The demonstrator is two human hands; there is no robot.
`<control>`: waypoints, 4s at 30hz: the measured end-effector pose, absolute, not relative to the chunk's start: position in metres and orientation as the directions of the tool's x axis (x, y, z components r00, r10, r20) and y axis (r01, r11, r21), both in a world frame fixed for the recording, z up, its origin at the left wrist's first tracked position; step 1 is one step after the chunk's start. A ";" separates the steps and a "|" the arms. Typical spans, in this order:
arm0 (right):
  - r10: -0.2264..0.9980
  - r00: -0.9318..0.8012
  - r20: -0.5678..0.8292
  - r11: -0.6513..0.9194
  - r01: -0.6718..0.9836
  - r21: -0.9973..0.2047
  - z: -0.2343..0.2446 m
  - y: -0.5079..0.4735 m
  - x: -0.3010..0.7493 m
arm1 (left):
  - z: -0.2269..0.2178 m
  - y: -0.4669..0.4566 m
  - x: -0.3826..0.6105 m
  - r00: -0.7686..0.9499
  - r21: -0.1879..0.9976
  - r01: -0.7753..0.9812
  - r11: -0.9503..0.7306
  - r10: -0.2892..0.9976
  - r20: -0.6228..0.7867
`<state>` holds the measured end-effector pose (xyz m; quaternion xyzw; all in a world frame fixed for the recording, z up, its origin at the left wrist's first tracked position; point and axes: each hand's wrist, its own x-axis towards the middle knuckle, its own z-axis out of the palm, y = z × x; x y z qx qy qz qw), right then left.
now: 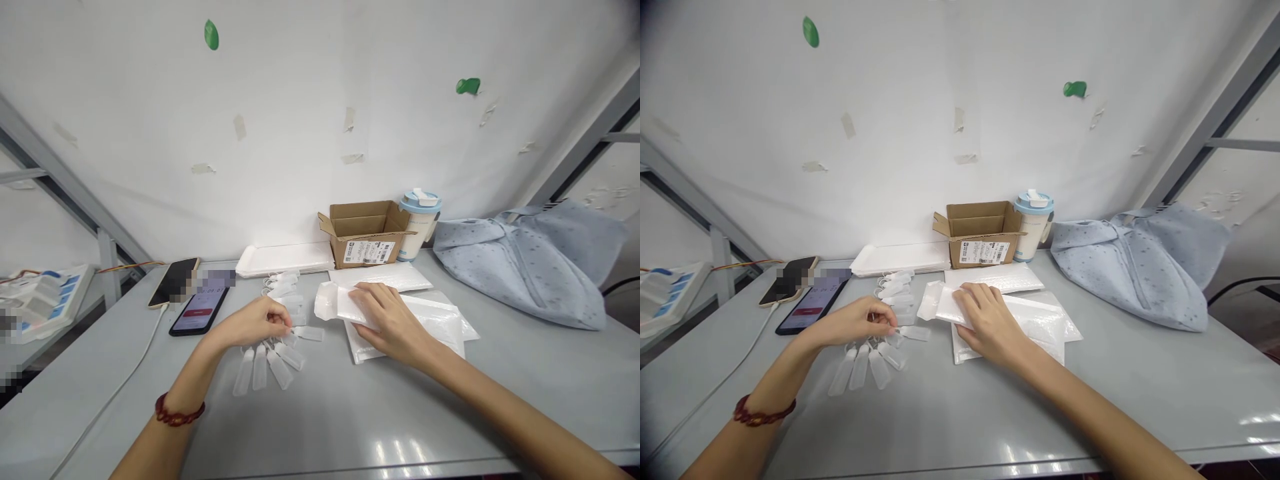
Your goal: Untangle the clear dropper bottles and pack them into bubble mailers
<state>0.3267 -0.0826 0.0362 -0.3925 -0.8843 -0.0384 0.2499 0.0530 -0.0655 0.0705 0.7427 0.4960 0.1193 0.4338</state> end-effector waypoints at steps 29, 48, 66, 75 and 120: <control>0.597 -0.652 0.468 0.764 0.639 -0.085 0.036 -0.092 0.318 | 0.067 -0.082 0.094 0.443 0.795 0.516 -0.318 0.894 0.069; 0.634 -0.621 0.461 0.735 0.669 -0.109 0.040 -0.090 0.321 | 0.081 -0.066 0.040 0.440 0.592 0.791 -0.152 0.814 -0.379; 0.637 -0.633 0.439 0.737 0.668 -0.106 0.041 -0.090 0.320 | 0.091 -0.072 0.047 0.277 0.916 0.389 -0.099 0.961 -0.014; 0.629 -0.657 0.416 0.751 0.651 -0.108 0.040 -0.092 0.318 | 0.066 -0.071 0.076 0.282 0.954 0.296 -0.056 0.959 -0.031; 0.698 -0.541 0.470 0.661 0.738 -0.133 0.038 -0.087 0.321 | 0.064 -0.092 0.098 0.140 0.897 0.391 -0.207 0.976 0.165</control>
